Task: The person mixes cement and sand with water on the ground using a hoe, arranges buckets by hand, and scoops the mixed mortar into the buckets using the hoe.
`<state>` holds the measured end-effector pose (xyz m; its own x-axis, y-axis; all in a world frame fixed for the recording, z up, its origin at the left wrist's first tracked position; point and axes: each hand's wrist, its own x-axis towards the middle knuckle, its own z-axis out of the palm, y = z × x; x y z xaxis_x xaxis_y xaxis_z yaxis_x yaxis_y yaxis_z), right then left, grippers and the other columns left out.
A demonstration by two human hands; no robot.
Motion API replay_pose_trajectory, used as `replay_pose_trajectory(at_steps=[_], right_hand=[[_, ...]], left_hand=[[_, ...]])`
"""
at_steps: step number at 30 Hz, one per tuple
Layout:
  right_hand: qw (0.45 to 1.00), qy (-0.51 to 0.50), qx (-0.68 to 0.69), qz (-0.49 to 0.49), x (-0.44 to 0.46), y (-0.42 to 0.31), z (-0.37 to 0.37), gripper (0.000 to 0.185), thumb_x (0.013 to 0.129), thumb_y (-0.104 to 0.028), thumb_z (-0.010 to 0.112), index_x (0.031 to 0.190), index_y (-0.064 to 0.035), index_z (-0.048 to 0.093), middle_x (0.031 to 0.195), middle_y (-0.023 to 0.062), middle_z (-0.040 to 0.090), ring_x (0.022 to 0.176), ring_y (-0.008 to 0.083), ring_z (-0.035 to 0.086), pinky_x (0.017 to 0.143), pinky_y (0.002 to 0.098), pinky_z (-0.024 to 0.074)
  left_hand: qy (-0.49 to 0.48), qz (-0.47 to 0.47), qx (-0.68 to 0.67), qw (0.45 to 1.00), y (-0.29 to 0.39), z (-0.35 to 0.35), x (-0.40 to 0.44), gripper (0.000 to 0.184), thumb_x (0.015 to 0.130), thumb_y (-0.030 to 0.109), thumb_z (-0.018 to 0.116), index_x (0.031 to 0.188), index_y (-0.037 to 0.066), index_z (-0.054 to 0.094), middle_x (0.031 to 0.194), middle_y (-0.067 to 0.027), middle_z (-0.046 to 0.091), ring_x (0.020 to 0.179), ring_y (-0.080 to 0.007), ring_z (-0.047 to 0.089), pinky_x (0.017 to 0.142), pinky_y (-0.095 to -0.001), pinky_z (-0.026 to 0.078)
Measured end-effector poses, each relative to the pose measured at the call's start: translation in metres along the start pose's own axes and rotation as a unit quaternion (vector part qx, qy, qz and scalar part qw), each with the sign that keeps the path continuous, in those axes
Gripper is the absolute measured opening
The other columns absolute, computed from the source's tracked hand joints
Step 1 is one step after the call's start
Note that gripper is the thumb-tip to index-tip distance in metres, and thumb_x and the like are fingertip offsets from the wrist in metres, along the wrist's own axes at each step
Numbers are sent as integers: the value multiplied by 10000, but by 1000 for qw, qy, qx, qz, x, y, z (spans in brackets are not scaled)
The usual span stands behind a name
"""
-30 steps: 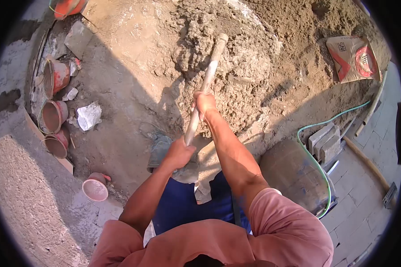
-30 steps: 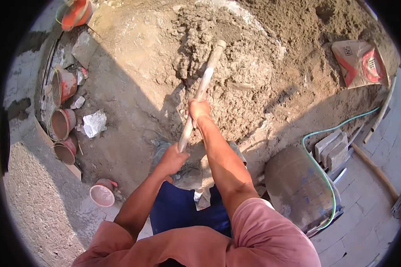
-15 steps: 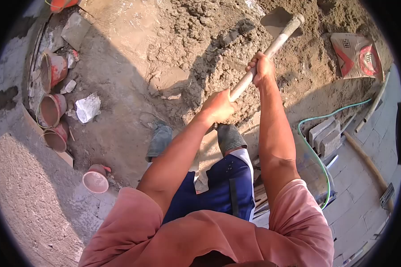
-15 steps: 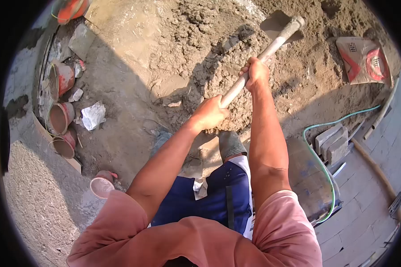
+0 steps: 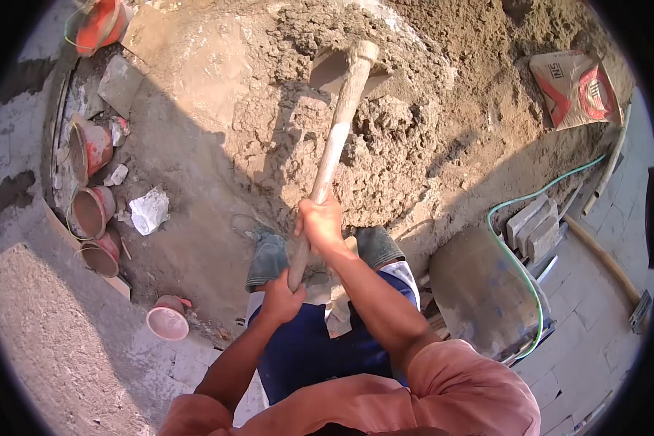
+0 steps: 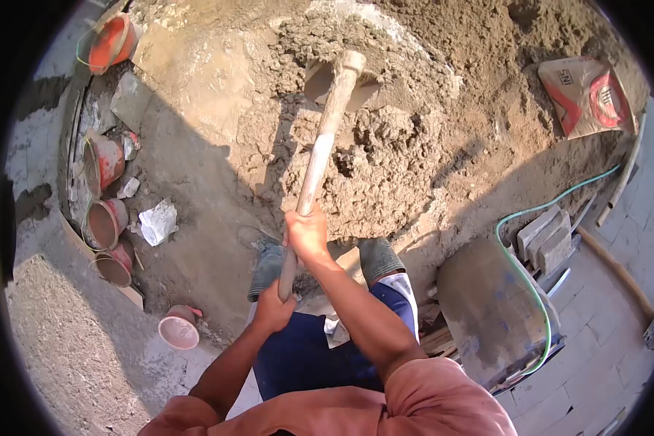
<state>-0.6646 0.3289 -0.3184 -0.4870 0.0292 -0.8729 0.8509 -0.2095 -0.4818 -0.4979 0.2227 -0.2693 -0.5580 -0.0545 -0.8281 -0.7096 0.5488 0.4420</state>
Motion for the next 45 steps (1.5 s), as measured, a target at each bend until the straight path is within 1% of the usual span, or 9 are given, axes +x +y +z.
replay_pose_trajectory(at_steps=[4,8,11,14,18,22,28,31,45], right_hand=[[963,88,-114,-227,169,-154,10,120,884,-93,593,915,-15,506,607,73,569,488,157,567,451,315,493],[969,42,-234,-66,265,-181,21,177,889,-96,550,755,12,586,628,113,605,510,225,597,508,387,532],[972,9,-236,-11,213,-55,31,193,863,-63,526,711,21,610,624,150,637,540,237,627,503,409,532],[989,-2,-132,59,75,19,25,119,839,-60,570,759,28,572,560,117,568,433,215,548,397,384,454],[988,-14,-141,59,-73,99,-1,307,858,-86,602,1103,48,474,711,118,577,563,222,612,503,375,501],[940,10,-300,-164,-24,16,12,335,866,-146,609,1102,48,472,849,206,628,747,302,661,675,412,526],[845,14,-449,-291,254,-219,106,264,852,-145,597,888,110,652,733,215,674,652,267,671,578,411,553],[826,10,-524,-206,339,-223,131,230,884,-171,540,843,16,667,596,129,582,501,282,569,506,441,491],[920,-145,-358,68,-80,75,14,445,861,-204,644,1135,106,481,793,264,663,694,353,712,621,428,560]], left_hand=[[54,126,-116,984,133,-16,214,275,858,172,639,1045,-25,593,733,-173,642,642,-273,629,624,-423,499],[-50,51,-160,984,172,-47,258,168,885,132,589,965,-15,565,640,-38,558,541,-182,544,517,-364,431],[-42,50,-280,958,44,-9,184,287,878,196,599,1024,-50,595,715,-105,619,555,-178,575,551,-390,465],[-70,-88,-126,986,10,-20,37,384,827,211,623,1069,-84,587,896,-312,670,881,-459,678,781,-480,514],[-109,-126,-148,975,-38,10,-107,308,856,168,667,1072,-34,584,866,-242,684,790,-354,706,711,-444,528],[-202,-39,-455,866,-26,22,-21,132,904,91,613,991,64,519,748,-35,584,662,-93,566,601,-285,457],[-330,209,-703,594,154,-66,311,136,924,258,594,917,152,510,727,51,484,658,-105,529,505,-275,420],[-275,226,-720,596,192,-96,388,182,939,258,531,782,165,525,705,60,534,620,-97,530,509,-288,334],[-165,-143,-605,766,3,6,-85,121,893,4,554,973,22,466,753,-106,565,695,-224,621,664,-393,516]])
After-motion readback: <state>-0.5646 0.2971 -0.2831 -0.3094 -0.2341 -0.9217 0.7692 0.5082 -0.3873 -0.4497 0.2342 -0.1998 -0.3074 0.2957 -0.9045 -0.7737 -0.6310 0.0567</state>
